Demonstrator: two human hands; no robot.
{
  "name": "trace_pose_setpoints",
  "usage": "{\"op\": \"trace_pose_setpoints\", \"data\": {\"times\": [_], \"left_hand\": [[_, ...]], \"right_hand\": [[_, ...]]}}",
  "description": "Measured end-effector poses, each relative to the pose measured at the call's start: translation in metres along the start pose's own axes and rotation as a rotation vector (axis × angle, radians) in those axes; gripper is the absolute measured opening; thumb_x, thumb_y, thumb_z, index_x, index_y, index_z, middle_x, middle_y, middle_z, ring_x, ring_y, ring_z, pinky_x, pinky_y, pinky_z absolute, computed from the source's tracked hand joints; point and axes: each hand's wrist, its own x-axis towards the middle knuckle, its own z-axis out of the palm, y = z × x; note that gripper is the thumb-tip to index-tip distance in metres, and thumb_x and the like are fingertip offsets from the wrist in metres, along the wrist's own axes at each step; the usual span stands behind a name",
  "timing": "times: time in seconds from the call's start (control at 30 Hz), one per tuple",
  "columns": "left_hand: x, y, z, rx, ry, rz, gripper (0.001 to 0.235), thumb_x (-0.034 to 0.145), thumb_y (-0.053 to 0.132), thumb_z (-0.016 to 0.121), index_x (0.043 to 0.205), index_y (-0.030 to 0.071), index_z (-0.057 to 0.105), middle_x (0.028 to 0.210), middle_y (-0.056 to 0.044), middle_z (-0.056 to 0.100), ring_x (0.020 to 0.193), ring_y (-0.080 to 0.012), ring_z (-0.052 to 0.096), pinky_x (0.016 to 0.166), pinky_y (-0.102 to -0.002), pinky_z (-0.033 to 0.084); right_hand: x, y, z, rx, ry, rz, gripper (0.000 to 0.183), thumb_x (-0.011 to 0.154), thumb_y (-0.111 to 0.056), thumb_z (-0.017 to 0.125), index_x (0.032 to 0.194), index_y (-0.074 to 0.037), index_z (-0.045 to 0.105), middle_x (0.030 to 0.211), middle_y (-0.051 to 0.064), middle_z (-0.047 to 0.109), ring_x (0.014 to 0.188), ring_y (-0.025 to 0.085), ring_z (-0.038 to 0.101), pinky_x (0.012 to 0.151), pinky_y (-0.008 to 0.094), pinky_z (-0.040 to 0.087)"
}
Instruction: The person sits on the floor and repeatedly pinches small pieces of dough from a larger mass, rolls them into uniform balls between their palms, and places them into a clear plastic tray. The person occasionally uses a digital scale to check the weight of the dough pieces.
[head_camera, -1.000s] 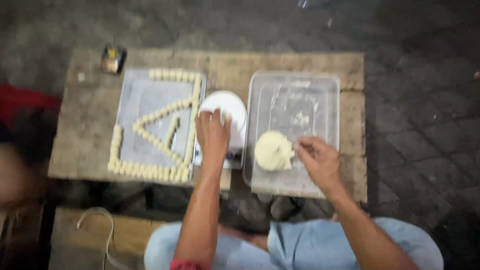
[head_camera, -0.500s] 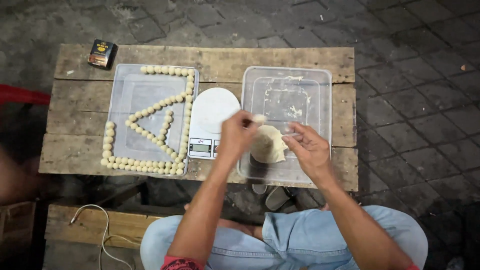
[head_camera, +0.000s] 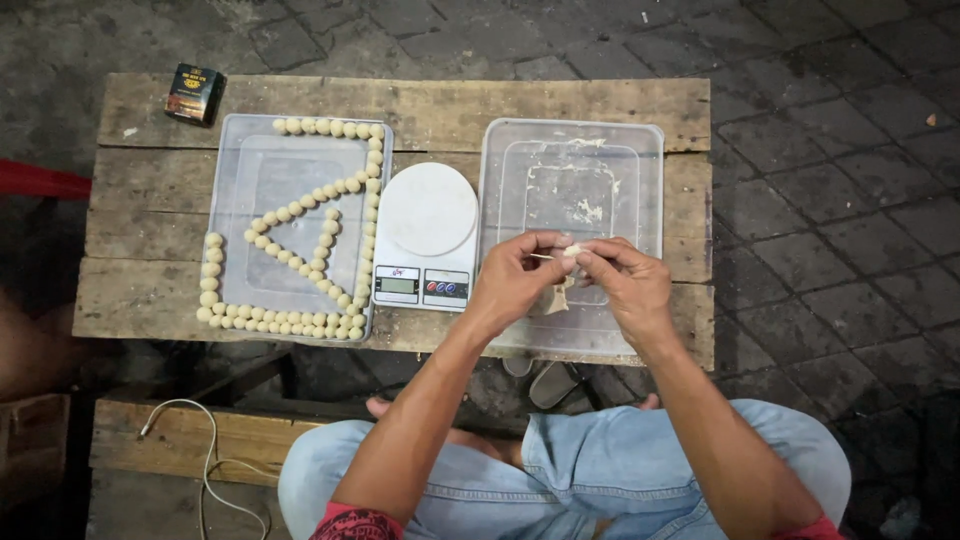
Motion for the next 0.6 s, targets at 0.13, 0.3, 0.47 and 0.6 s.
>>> {"op": "trace_pose_setpoints", "data": {"times": [0.13,0.3,0.47,0.6], "left_hand": [[0.002,-0.006,0.0,-0.135,0.045,-0.073,0.03,0.087,0.013,0.081,0.113,0.001,0.073,0.09,-0.01,0.075,0.079,-0.0166,0.074,0.071,-0.029,0.065],[0.003,-0.014,-0.009,-0.424,0.015,-0.214,0.027,0.088,0.009,0.081,0.11,-0.004,0.07,0.089,-0.014,0.077,0.076,-0.0201,0.077,0.068,-0.029,0.067],[0.001,-0.018,-0.005,-0.447,-0.016,-0.351,0.02,0.09,0.016,0.08,0.101,0.001,0.073,0.082,-0.008,0.072,0.07,-0.0141,0.074,0.064,-0.024,0.066],[-0.008,0.004,0.008,-0.338,0.076,-0.314,0.022,0.092,0.02,0.079,0.099,0.0,0.076,0.083,-0.014,0.073,0.07,-0.0185,0.075,0.065,-0.031,0.068]], "right_hand": [[0.0,-0.003,0.001,0.09,-0.02,0.073,0.021,0.092,0.0,0.078,0.111,0.006,0.074,0.09,0.012,0.071,0.074,0.016,0.073,0.069,0.031,0.068],[0.004,-0.003,-0.007,0.131,-0.079,0.102,0.028,0.085,0.006,0.08,0.111,0.009,0.072,0.085,0.014,0.07,0.071,0.018,0.074,0.065,0.035,0.068],[0.006,0.001,-0.015,0.145,-0.146,0.052,0.03,0.083,0.01,0.079,0.112,0.009,0.072,0.086,0.014,0.069,0.072,0.018,0.072,0.062,0.033,0.067],[0.004,-0.007,-0.006,0.009,-0.071,-0.053,0.028,0.082,0.006,0.084,0.108,0.006,0.074,0.085,0.01,0.066,0.07,0.012,0.069,0.058,0.027,0.064]]}}
